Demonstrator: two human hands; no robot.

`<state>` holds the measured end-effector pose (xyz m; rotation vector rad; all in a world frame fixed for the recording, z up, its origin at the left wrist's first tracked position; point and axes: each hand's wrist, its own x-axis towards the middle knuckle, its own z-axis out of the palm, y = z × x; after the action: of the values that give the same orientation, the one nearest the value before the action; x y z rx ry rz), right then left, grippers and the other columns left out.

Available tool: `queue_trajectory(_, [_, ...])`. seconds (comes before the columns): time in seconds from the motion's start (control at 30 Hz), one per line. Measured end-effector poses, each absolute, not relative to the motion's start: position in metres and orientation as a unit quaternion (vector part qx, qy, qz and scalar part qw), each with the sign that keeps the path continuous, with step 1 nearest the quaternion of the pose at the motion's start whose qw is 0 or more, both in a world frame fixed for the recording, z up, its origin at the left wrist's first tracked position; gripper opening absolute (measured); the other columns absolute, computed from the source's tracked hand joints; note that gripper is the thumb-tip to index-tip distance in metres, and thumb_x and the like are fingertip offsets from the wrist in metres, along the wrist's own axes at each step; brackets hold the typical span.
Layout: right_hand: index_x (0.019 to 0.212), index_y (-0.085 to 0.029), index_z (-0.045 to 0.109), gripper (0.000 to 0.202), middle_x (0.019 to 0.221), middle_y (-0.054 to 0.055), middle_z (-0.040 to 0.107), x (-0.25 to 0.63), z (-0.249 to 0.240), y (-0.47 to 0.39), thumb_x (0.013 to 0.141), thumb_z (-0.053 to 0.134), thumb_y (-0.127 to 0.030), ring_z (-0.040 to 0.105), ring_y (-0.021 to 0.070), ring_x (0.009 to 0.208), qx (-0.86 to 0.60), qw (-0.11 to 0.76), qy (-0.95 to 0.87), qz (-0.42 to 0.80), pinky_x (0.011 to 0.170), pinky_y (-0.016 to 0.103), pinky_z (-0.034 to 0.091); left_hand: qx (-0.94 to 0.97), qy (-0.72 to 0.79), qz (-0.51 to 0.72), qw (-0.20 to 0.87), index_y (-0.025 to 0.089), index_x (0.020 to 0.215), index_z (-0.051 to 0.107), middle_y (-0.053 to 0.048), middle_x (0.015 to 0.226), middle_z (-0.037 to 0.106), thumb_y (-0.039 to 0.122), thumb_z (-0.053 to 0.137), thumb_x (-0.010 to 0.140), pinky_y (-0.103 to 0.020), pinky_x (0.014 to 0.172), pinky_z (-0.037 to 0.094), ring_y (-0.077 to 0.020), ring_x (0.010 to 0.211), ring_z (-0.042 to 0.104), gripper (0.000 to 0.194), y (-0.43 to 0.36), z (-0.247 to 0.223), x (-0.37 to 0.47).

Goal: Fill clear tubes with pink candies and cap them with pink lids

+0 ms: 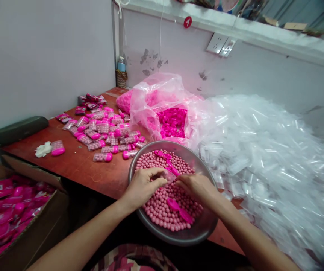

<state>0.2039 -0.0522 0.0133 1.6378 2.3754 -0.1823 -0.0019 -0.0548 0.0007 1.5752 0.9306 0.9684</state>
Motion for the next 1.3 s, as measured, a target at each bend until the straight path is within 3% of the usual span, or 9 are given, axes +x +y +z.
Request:
queue_trajectory(0.07, [0.091,-0.013,0.06,0.022,0.088,0.012,0.066,0.205,0.005,-0.045,0.09,0.038,-0.02,0.063,0.0216,0.077,0.578,0.145,0.803,0.019,0.056,0.025,0.038,0.685,0.396,0.407,0.456,0.017,0.088,0.068,-0.002,0.084,0.069,0.019,0.055,0.079,-0.026,0.076,0.046,-0.017,0.08,0.062,0.016,-0.059,0.002,-0.002])
queue_trajectory(0.17, [0.091,-0.013,0.06,0.021,0.088,0.013,0.066,0.207,-0.006,-0.037,0.088,0.039,-0.011,0.064,0.0215,0.078,0.564,0.161,0.81,0.012,0.057,0.025,0.04,0.708,0.382,0.416,0.424,0.021,0.093,0.069,-0.003,0.091,0.07,0.021,0.052,0.083,-0.028,0.083,0.045,-0.0175,0.086,0.062,0.02,-0.062,0.002,-0.002])
queue_trajectory(0.6, [0.081,-0.013,0.063,0.022,0.082,0.01,0.066,0.217,-0.009,-0.04,0.088,0.042,-0.016,0.064,0.0198,0.073,0.565,0.112,0.817,0.004,0.061,0.025,0.043,0.559,0.344,0.427,0.622,0.012,0.098,0.065,-0.007,0.093,0.068,0.021,0.06,0.075,-0.03,0.078,0.05,-0.0195,0.088,0.062,0.026,-0.049,-0.009,-0.001])
queue_trajectory(0.67, [0.086,-0.014,0.062,0.023,0.086,0.009,0.066,0.218,-0.001,-0.042,0.09,0.04,-0.02,0.063,0.0177,0.077,0.571,0.055,0.819,-0.006,0.067,0.025,0.045,0.582,0.356,0.423,0.596,0.012,0.098,0.066,-0.007,0.093,0.068,0.02,0.059,0.076,-0.03,0.079,0.05,-0.0199,0.089,0.062,0.025,-0.05,-0.008,-0.002])
queue_trajectory(0.8, [0.097,-0.017,0.061,0.018,0.09,0.005,0.066,0.208,0.025,-0.049,0.088,0.048,-0.026,0.062,0.0148,0.083,0.533,-0.227,0.806,-0.123,0.075,0.024,0.047,0.629,0.369,0.411,0.546,0.014,0.095,0.068,-0.005,0.093,0.069,0.017,0.057,0.077,-0.03,0.081,0.048,-0.0195,0.088,0.062,0.021,-0.05,-0.006,-0.002])
queue_trajectory(0.87, [0.097,-0.019,0.063,0.016,0.09,0.004,0.066,0.197,0.037,-0.053,0.087,0.051,-0.025,0.061,0.0148,0.084,0.48,-0.295,0.808,-0.173,0.076,0.025,0.047,0.64,0.37,0.411,0.534,0.015,0.094,0.068,-0.005,0.092,0.069,0.016,0.056,0.077,-0.029,0.081,0.048,-0.0193,0.089,0.062,0.021,-0.051,-0.006,-0.001])
queue_trajectory(0.97, [0.101,-0.021,0.064,0.019,0.092,0.004,0.066,0.183,0.047,-0.057,0.087,0.051,-0.023,0.061,0.0149,0.084,0.423,-0.297,0.834,-0.193,0.076,0.026,0.048,0.645,0.369,0.413,0.526,0.016,0.093,0.068,-0.003,0.089,0.069,0.016,0.056,0.077,-0.029,0.08,0.048,-0.0192,0.088,0.062,0.02,-0.052,-0.006,-0.001])
queue_trajectory(1.13, [0.113,-0.02,0.057,0.029,0.09,0.004,0.067,0.193,0.043,-0.058,0.086,0.051,-0.026,0.062,0.0154,0.081,0.478,-0.319,0.795,-0.194,0.071,0.026,0.05,0.653,0.372,0.413,0.515,0.016,0.094,0.068,-0.004,0.092,0.07,0.018,0.056,0.078,-0.029,0.082,0.047,-0.019,0.088,0.063,0.02,-0.053,-0.006,-0.002])
queue_trajectory(1.3, [0.101,-0.016,0.062,0.022,0.1,0.01,0.066,0.22,0.028,-0.059,0.085,0.049,-0.024,0.062,0.0206,0.089,0.546,-0.183,0.811,-0.106,0.079,0.033,0.048,0.596,0.366,0.437,0.566,0.014,0.103,0.064,-0.007,0.101,0.068,0.024,0.058,0.078,-0.033,0.085,0.048,-0.0213,0.095,0.062,0.027,-0.05,-0.013,-0.002])
